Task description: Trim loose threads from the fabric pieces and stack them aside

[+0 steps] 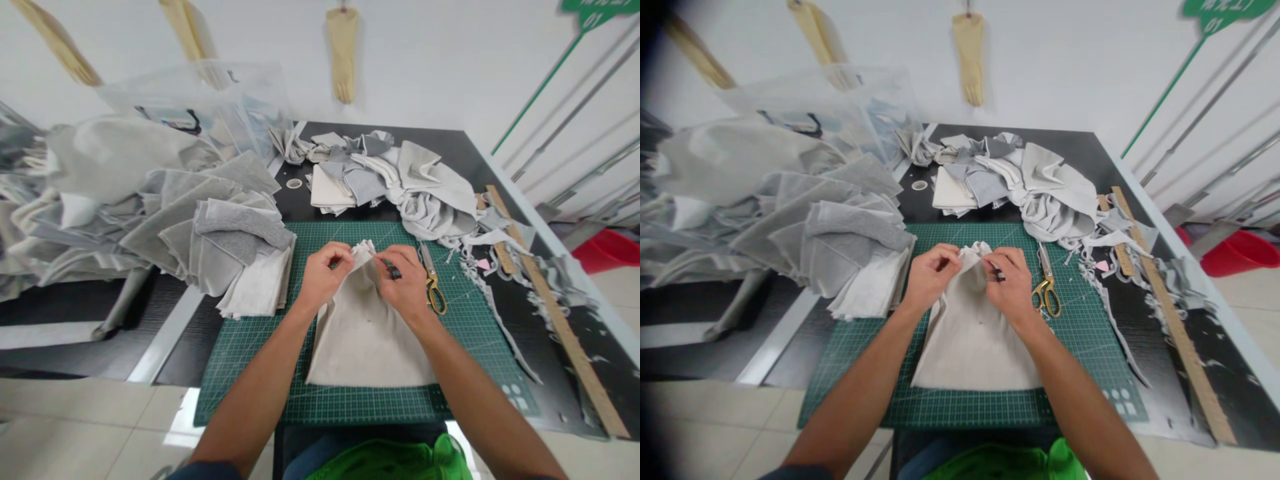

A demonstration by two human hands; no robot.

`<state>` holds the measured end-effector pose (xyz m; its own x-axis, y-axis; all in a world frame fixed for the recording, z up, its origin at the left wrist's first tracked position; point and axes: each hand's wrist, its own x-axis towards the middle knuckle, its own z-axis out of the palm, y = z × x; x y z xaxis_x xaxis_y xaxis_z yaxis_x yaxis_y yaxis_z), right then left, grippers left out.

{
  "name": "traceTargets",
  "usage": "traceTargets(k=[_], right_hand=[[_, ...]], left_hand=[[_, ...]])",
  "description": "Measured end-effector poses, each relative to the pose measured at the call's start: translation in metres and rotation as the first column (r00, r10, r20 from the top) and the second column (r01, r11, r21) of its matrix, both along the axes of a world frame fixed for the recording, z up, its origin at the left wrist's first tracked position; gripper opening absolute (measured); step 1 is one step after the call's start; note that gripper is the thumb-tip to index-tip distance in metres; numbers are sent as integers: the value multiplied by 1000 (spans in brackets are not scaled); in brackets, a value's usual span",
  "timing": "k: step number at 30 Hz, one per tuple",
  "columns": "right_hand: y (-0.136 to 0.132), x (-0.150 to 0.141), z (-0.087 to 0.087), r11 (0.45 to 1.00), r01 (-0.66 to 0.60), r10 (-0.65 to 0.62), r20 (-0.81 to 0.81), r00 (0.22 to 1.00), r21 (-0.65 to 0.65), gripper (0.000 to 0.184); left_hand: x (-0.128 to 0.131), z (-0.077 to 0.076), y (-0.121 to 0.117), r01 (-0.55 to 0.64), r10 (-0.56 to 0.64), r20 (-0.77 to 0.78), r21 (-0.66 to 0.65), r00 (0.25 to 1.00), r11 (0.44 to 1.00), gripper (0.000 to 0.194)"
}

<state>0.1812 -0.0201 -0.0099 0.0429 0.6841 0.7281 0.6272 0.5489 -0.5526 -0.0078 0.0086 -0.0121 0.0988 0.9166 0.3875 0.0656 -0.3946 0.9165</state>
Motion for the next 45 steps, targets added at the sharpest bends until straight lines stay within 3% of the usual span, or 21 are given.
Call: traceTargets(k=[6,12,15,19,23,26,28,31,33,37,42,45], right_hand=[[-2,-1,-8,999,-51,52,17,999,-17,13],[-5,-4,-9,995,-97,96,48,994,15,12],[-5,-3,-13,993,-108,110,40,993,-56,14],[-3,-2,-22,984,-70,75,23,997,-161,13],[-4,-2,-23,991,-32,35,19,999,-133,9],[-6,-4,-20,992,-42,43,10,999,-122,8],[-7,-5,-19,990,-48,49,-2,999,-135,16],[-7,-6,-19,981,-54,59,21,998,-188,35],[-5,-6,-19,976,-50,66,67,996,-210,29],[-5,-5,-18,989,4,6,66,998,-148,9],[-7,-5,-16,997,7,-9,30,999,71,26],[-7,-5,-15,990,-17,13,29,1000,142,33]], left_hand=[[1,-3,-1,-81,85,-79,49,993,996,4],[2,-1,-3,-43,52,-160,57,986,997,21],[1,2,-3,-4,17,-211,62,977,998,31],[-1,5,-1,-20,51,-335,96,941,995,22],[-2,8,-2,-14,49,-384,95,922,995,30],[-1,10,-3,121,-135,-316,-63,939,991,18],[-1,10,-3,163,-192,-161,-176,968,971,8],[-3,8,-1,123,-82,161,-264,984,957,8],[-5,7,2,77,4,282,-274,959,959,11],[-5,5,4,47,32,338,-222,941,974,12],[-3,6,2,48,16,323,-191,946,980,11],[-6,9,2,-25,55,227,-135,972,990,8]])
